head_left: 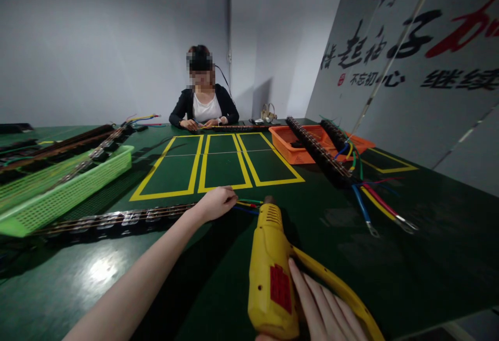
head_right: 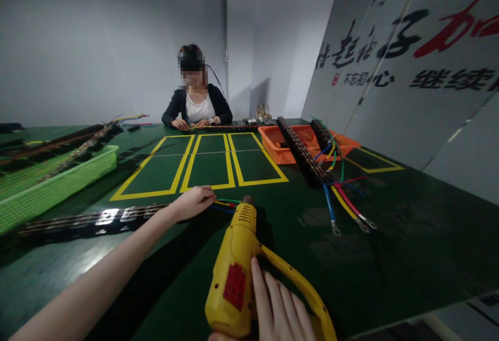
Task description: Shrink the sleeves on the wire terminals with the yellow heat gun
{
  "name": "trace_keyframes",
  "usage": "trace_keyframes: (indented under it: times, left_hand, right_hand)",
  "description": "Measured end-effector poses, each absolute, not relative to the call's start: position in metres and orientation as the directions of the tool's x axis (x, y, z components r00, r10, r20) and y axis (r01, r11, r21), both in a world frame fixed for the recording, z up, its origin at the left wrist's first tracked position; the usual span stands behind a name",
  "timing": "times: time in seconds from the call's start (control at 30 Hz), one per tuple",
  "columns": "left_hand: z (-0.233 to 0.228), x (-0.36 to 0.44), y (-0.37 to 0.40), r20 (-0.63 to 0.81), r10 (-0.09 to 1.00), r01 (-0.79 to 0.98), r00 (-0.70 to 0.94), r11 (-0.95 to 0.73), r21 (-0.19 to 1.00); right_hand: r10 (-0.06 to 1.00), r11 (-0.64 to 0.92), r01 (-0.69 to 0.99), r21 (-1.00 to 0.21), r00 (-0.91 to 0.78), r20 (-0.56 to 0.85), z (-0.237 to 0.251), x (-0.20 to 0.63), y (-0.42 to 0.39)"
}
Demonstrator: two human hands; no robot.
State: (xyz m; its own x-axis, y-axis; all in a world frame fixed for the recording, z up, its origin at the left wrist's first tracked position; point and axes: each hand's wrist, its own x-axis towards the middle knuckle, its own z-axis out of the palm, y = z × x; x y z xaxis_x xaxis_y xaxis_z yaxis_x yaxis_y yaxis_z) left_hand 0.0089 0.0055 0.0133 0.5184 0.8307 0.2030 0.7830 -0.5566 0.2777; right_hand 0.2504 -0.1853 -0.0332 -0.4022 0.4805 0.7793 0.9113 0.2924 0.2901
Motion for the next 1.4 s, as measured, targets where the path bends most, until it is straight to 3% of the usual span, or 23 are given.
trace_keyframes:
  times: [0.07,0.13,0.37,0.47,0.67,0.73,0.83,0.97,1.03,1.2,1.4]
  left_hand:
    - [0.02,0.004,0.004,0.201,0.828,0.816,0.524,-0.555,0.159]
    - [0.025,-0.005,0.006,0.196,0.83,0.824,0.523,-0.551,0.135]
    - [0.011,-0.039,0.025,0.085,0.83,0.625,0.551,-0.478,0.617]
    - [0.006,-0.041,0.025,0.016,0.871,0.611,0.491,-0.358,0.706]
    - [0.014,-0.037,0.019,0.029,0.892,0.512,0.451,-0.285,0.81]
    - [0.016,-0.037,0.018,0.035,0.906,0.469,0.422,-0.251,0.846]
    - [0.016,-0.037,0.017,0.024,0.92,0.437,0.392,-0.209,0.875]
    - [0.014,-0.038,0.018,0.002,0.916,0.429,0.401,-0.19,0.883]
    - [0.013,-0.039,0.019,0.011,0.913,0.435,0.407,-0.204,0.877]
    - [0.012,-0.042,0.021,0.018,0.923,0.477,0.385,-0.216,0.852]
    - [0.017,-0.04,0.016,0.003,0.925,0.47,0.38,-0.196,0.861]
  right_hand:
    - [0.485,0.293,0.913,0.283,-0.397,0.779,-0.031,0.249,-0.185]
    - [0.482,0.305,0.913,0.273,-0.395,0.782,-0.029,0.248,-0.185]
    - [0.512,0.29,0.936,0.197,-0.326,0.795,-0.04,0.243,-0.188]
    - [0.542,0.252,0.96,0.125,-0.247,0.803,-0.046,0.238,-0.19]
    - [0.496,0.3,0.923,0.242,-0.368,0.787,-0.042,0.225,-0.194]
    - [0.511,0.305,0.946,0.113,-0.262,0.818,-0.047,0.214,-0.196]
    - [0.541,0.299,0.938,-0.177,-0.014,0.841,-0.06,0.19,-0.198]
    - [0.521,0.348,0.904,-0.249,0.034,0.853,-0.065,0.159,-0.199]
    - [0.493,0.36,0.906,-0.223,0.018,0.87,-0.06,0.151,-0.198]
    - [0.476,0.378,0.925,0.027,-0.22,0.851,-0.043,0.155,-0.198]
    - [0.519,0.397,0.913,0.093,-0.307,0.798,-0.041,0.176,-0.197]
